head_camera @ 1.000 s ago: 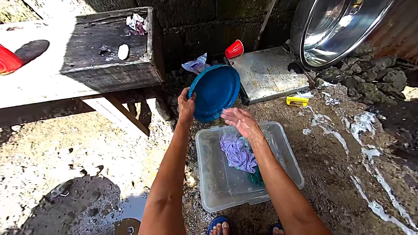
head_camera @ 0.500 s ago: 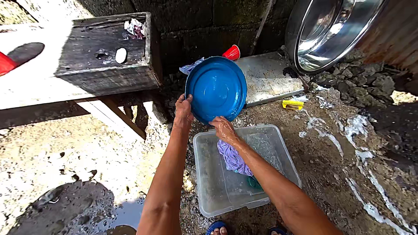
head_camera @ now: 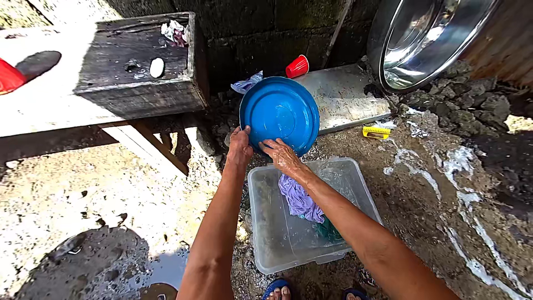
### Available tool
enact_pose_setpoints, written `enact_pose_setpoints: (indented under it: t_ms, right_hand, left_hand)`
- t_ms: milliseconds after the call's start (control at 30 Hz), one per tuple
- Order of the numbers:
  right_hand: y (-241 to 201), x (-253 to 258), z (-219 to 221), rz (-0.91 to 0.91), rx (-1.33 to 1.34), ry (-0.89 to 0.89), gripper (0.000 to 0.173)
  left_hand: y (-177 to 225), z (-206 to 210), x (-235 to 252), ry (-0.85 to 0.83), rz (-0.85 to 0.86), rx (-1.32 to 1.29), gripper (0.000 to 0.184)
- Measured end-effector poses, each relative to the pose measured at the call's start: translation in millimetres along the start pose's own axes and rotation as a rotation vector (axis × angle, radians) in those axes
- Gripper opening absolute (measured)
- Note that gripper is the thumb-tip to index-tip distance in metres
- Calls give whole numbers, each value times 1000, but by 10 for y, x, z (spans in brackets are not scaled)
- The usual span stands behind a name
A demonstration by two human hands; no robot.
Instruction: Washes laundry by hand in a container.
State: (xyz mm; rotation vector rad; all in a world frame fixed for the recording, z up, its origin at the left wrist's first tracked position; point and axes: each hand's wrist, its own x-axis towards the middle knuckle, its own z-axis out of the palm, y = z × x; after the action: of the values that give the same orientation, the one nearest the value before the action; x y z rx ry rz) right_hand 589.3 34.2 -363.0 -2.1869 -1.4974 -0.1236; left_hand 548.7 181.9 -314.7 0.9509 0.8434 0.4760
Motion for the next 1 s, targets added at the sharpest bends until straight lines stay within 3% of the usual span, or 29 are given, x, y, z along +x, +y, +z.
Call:
enact_pose_setpoints:
  t_ms: [200, 367, 567, 667, 767, 900, 967, 1000]
  right_hand:
    - [-121, 168, -191, 121, 165, -15, 44]
    - [-6, 59, -95, 78, 195, -32, 38]
    - [-160, 107, -162, 150, 108, -91, 59]
    - [-147, -114, -189, 210, 97, -76, 43]
    - [166, -726, -178, 497, 210, 13, 35]
    - [623, -2002, 62, 1388, 760, 412, 32]
    - [656, -2461, 205, 1773, 805, 606, 38]
    - [666, -2573, 260, 1866, 774, 660, 42]
  left_hand:
    - [-19, 75, -51, -53, 43, 30, 28]
    - [18, 39, -89, -39, 21, 47, 29]
    - [-25, 104, -106, -56, 32, 53, 28]
    - [-15, 66, -78, -45, 32, 44, 30]
    - [21, -6, -3, -19, 52, 36, 30]
    - [28, -50, 41, -2, 96, 46, 32]
    - [17, -27, 39, -4, 118, 65, 35]
    - [6, -7, 35, -3, 133, 81, 37]
